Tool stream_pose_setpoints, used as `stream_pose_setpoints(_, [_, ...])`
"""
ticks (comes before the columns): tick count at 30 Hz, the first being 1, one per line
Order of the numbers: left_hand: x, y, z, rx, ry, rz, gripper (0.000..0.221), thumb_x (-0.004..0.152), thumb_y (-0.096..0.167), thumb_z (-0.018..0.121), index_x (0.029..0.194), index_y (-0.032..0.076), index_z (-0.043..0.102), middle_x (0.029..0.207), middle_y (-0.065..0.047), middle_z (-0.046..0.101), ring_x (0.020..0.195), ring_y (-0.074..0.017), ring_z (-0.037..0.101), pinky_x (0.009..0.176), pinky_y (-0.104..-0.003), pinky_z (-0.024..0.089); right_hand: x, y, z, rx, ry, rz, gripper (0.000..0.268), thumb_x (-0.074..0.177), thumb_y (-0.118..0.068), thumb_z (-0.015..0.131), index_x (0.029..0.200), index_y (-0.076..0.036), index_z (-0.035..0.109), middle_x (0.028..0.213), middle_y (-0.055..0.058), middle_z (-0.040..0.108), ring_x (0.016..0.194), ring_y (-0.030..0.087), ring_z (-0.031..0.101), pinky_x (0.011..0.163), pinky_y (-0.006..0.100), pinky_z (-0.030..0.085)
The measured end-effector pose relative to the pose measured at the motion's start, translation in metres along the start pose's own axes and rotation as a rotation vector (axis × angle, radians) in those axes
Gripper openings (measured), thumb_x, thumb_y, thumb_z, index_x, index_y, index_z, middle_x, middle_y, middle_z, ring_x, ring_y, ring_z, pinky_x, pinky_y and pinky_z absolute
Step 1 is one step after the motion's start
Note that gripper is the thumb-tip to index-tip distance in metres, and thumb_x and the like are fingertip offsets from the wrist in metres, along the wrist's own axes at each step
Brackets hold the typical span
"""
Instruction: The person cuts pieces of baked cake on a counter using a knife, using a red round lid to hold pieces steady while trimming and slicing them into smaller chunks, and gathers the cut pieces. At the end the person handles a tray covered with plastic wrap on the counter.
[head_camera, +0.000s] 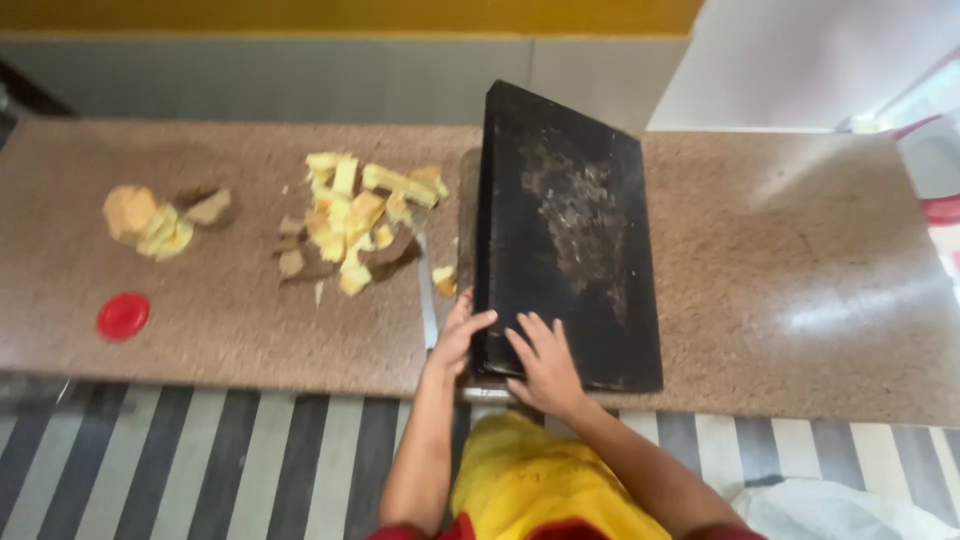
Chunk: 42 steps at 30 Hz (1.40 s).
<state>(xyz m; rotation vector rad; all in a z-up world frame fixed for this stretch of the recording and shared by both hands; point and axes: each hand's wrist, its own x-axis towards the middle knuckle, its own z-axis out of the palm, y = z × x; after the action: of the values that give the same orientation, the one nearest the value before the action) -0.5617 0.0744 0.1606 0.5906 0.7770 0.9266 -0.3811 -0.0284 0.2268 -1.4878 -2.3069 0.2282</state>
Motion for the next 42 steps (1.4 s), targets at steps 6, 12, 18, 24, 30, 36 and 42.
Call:
stream_pose_setpoints(6, [0.007,0.039,0.211,0.271,-0.736,0.214,0.092,0.098,0.016,0.071,0.168,0.004,0.011,0.177,-0.009,0.011,0.162,-0.0249,0.018,0.131,-0.043,0.020,-0.097,0.096,-0.103,0.029,0.595,0.320,0.095,0.062,-0.018,0.085,0.145,0.005,0.047,0.146,0.027,0.052,0.132,0.042,0.057,0.108,0.049,0.050])
stream_pose_setpoints(12, [0.026,-0.035,0.268,0.165,-0.843,-0.026,0.057,0.101,0.009,0.069,0.154,0.002,0.048,0.150,-0.012,0.057,0.134,-0.0208,0.058,0.114,-0.037,0.049,-0.280,0.299,-0.138,0.676,1.479,0.799,0.079,0.066,0.007,0.062,0.142,-0.002,0.044,0.135,0.012,0.059,0.120,0.027,0.063,0.104,0.037,0.054])
stream_pose_setpoints(18, [0.015,-0.113,0.093,0.736,0.229,0.188,0.026,0.098,0.020,0.068,0.120,0.005,0.073,0.116,-0.006,0.075,0.109,-0.0136,0.068,0.100,-0.029,0.052,-0.397,0.413,-0.120,1.656,1.537,0.979,0.060,0.063,-0.002,0.055,0.123,0.004,0.061,0.120,0.018,0.072,0.112,0.037,0.073,0.101,0.046,0.064])
stream_pose_setpoints(24, [-0.050,-0.158,-0.079,0.625,0.926,0.180,0.028,0.100,0.016,0.073,0.120,-0.002,0.064,0.114,-0.005,0.069,0.107,-0.0126,0.064,0.096,-0.027,0.051,-0.444,0.454,-0.139,1.645,1.013,1.416,0.063,0.065,-0.002,0.052,0.127,0.002,0.060,0.124,0.013,0.075,0.108,0.033,0.077,0.099,0.048,0.062])
stream_pose_setpoints(30, [-0.060,-0.175,-0.105,0.749,0.938,-0.015,0.025,0.102,0.018,0.072,0.115,-0.003,0.072,0.103,-0.001,0.075,0.092,-0.0087,0.066,0.085,-0.026,0.052,-0.406,0.420,-0.179,0.721,0.345,1.819,0.051,0.107,-0.047,0.055,0.115,0.004,0.060,0.075,0.010,0.065,0.062,0.021,0.070,0.061,0.035,0.064])
stream_pose_setpoints(36, [-0.054,-0.180,-0.132,0.825,0.908,0.113,0.015,0.089,0.010,0.082,0.096,-0.003,0.079,0.084,-0.002,0.075,0.073,-0.0078,0.064,0.070,-0.026,0.054,-0.334,0.361,-0.130,0.262,0.153,1.108,0.043,0.115,-0.022,0.075,0.080,0.002,0.065,0.069,0.007,0.058,0.062,0.014,0.054,0.054,0.026,0.044])
stream_pose_setpoints(42, [-0.056,-0.187,-0.138,0.853,0.990,0.164,0.016,0.081,0.009,0.088,0.080,0.000,0.075,0.074,0.001,0.072,0.067,-0.0069,0.062,0.065,-0.023,0.052,-0.173,0.200,-0.038,0.164,-0.109,0.239,0.020,0.091,-0.016,0.077,0.109,-0.007,0.075,0.106,0.012,0.065,0.101,0.034,0.062,0.086,0.046,0.052])
